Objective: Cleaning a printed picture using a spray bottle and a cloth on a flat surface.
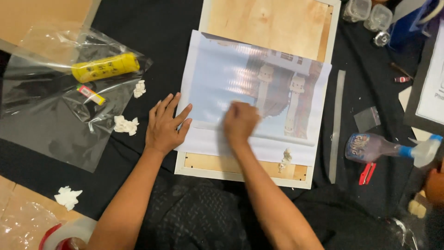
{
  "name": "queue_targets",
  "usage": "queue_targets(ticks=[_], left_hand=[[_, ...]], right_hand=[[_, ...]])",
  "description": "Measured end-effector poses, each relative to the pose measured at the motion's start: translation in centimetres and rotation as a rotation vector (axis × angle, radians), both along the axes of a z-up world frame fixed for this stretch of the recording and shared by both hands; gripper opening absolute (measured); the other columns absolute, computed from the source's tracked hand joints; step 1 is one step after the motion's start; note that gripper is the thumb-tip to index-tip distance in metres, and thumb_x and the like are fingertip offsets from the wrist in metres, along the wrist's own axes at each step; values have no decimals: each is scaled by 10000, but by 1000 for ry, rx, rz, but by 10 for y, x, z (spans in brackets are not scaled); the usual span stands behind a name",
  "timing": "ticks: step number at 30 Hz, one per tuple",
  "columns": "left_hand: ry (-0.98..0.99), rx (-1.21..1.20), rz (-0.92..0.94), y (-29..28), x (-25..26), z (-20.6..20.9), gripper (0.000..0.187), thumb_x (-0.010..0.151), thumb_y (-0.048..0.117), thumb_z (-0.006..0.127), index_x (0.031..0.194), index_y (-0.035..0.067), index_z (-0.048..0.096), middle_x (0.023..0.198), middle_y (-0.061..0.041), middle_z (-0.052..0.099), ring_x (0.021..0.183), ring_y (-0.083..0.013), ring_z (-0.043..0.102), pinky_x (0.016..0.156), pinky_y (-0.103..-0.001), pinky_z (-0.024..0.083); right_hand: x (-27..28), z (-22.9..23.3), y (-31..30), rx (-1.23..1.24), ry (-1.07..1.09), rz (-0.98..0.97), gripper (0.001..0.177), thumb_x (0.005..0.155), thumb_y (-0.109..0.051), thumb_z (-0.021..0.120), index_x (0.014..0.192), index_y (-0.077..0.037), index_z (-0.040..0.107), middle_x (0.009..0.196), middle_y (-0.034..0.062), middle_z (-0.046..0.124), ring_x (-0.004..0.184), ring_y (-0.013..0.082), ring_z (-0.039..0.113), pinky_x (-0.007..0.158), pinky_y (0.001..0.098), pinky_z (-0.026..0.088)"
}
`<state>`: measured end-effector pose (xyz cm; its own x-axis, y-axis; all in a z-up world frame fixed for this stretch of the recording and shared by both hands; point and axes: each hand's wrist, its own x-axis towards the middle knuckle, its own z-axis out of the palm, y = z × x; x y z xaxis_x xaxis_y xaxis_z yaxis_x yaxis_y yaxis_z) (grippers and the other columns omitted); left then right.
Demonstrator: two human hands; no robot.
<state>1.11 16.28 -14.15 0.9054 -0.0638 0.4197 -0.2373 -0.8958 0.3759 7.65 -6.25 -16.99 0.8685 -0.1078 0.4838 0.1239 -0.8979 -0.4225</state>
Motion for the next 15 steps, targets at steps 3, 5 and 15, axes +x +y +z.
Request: queue_targets(ticks=[3,5,15], left_hand=[[-1,42,-12,4,0,-3,381,970,369,629,1347,361,680,1481,-90,599,1405,-302,518,1140,-500,356],[-7,51,-18,2,2,0,356,992,396,603,1332,348,697,1480,-85,602,1404,-298,519,1140,-494,355],[22,14,2,0,1,4,323,1010,419,588,1292,352,729,1466,-71,623,1401,-298,529,1144,-499,353]], right_hand=[[-5,-1,90,88,82,217,72,747,-173,729,801,-179,681,756,35,627,799,322,613,694,443,447],[1,4,77,60,100,239,75,753,-162,740,813,-176,698,769,27,634,803,309,615,705,425,446],[13,18,-228,-160,209,-358,62,901,-178,762,914,-118,757,814,96,706,812,387,649,733,497,460]])
